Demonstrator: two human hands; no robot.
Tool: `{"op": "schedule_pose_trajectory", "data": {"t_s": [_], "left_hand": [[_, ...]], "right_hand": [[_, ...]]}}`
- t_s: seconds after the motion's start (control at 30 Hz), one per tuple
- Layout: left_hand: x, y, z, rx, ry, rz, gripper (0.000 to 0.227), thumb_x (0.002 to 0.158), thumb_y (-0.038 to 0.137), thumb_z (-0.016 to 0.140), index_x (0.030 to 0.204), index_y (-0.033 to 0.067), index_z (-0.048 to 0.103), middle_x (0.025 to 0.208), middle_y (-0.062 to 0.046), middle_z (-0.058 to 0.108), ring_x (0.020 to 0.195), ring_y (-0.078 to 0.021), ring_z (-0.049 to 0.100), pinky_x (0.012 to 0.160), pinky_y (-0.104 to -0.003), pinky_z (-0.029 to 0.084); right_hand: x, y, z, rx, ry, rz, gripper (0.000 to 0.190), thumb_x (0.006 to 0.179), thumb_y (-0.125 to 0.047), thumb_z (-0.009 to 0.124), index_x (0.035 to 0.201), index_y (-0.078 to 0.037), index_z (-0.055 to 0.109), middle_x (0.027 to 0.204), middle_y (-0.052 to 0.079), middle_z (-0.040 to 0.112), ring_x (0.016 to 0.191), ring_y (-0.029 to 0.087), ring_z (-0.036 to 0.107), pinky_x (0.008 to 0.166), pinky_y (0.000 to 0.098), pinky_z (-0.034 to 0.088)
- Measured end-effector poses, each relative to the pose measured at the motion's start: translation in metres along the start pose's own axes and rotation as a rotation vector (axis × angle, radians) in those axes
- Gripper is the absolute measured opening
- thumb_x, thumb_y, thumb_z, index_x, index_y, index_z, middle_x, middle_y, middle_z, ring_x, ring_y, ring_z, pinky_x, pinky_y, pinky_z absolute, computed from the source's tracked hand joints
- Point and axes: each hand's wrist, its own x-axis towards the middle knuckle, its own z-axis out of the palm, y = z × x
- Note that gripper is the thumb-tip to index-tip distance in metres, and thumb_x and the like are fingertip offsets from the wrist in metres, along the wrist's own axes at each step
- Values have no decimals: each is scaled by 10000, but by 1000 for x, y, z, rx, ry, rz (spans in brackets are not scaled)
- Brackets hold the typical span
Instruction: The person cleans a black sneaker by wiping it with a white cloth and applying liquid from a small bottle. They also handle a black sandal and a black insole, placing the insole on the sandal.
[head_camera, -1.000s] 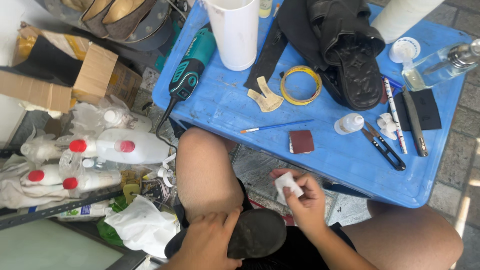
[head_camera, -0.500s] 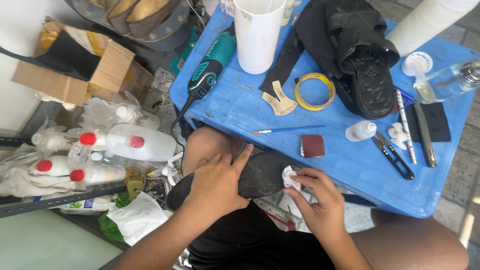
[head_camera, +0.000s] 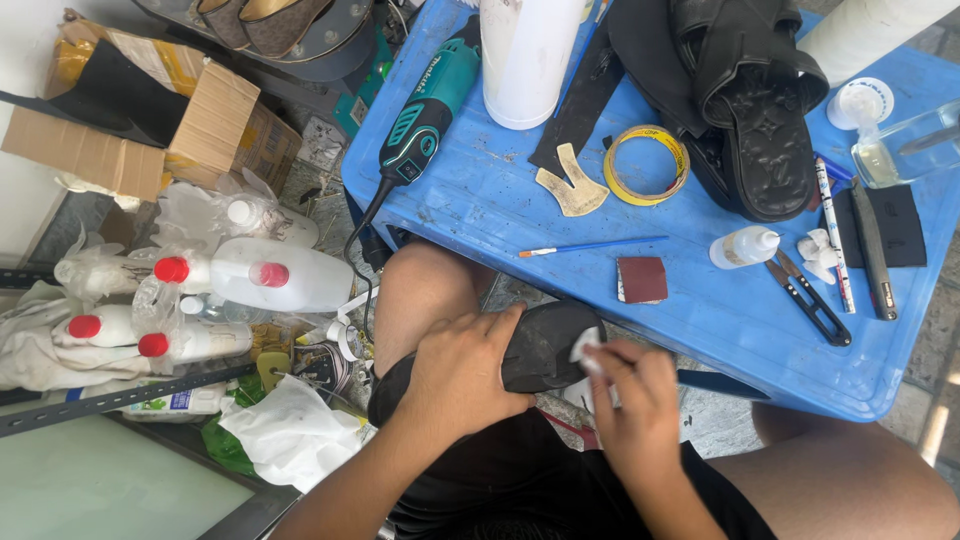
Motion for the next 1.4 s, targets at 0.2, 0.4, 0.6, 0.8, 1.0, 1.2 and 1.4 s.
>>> {"op": "schedule_pose_trajectory", "data": {"t_s": [0.2, 0.4, 0.6, 0.8, 1.0, 1.2, 1.4], "left_hand": [[-12, 18, 5, 6, 119, 81, 1007, 541, 373, 920, 1403, 21, 536, 1193, -143, 699, 1022, -313, 667, 822, -438, 498], [-4, 39, -1, 3, 201, 177, 1002, 571, 381, 907, 1421, 20, 517, 1198, -153, 670, 1071, -311, 659, 844, -436, 496], [-3, 41, -22, 25, 209, 120, 952, 589, 369, 912, 1413, 78, 534, 1139, -111, 676, 995, -292, 680, 810, -434, 505], [-28, 24, -30, 25, 326, -162, 1077, 523, 403, 951, 1450, 92, 500, 1057, -112, 647, 892, -304, 682, 761, -431, 515], [-38, 22, -34, 90, 536, -223, 1109, 531, 344, 942, 1503, 116, 462, 1103, -107, 606, 996, -310, 634, 842, -443, 490], [-30, 10, -33, 124, 495, -265, 1121, 572, 338, 925, 1531, 64, 413, 1189, -129, 595, 1050, -318, 605, 848, -473, 454], [-48, -14, -51, -118, 380, -146, 1067, 708, 408, 884, 1574, 75, 358, 1340, -202, 595, 1169, -394, 630, 937, -481, 518]], "right_hand": [[-7, -15, -18, -37, -52, -124, 317, 733, 30, 780, 1040, -32, 731, 1051, 122, 660, 958, 282, 627, 815, 387, 514], [17, 3, -43, -49, 176, 135, 402, 799, 19, 825, 1158, 58, 648, 1033, 140, 668, 918, 253, 663, 807, 347, 536], [30, -5, -43, 25, 216, 94, 338, 819, -6, 845, 1122, 4, 694, 1105, 157, 637, 935, 220, 665, 790, 298, 543], [59, -18, -18, 152, 90, -16, 290, 837, -30, 839, 1098, 0, 718, 1085, 134, 670, 952, 215, 674, 802, 307, 549], [91, -27, -5, 213, 36, -135, 242, 872, -23, 823, 1085, 3, 712, 1058, 126, 683, 948, 229, 667, 811, 320, 538], [92, -33, 22, 184, 19, -176, 278, 880, 3, 813, 1134, -2, 701, 1086, 138, 654, 952, 258, 647, 817, 349, 524], [81, -34, 27, -8, 75, -244, 315, 858, 2, 840, 1147, -64, 732, 1052, 103, 658, 943, 277, 544, 829, 386, 445]]}}
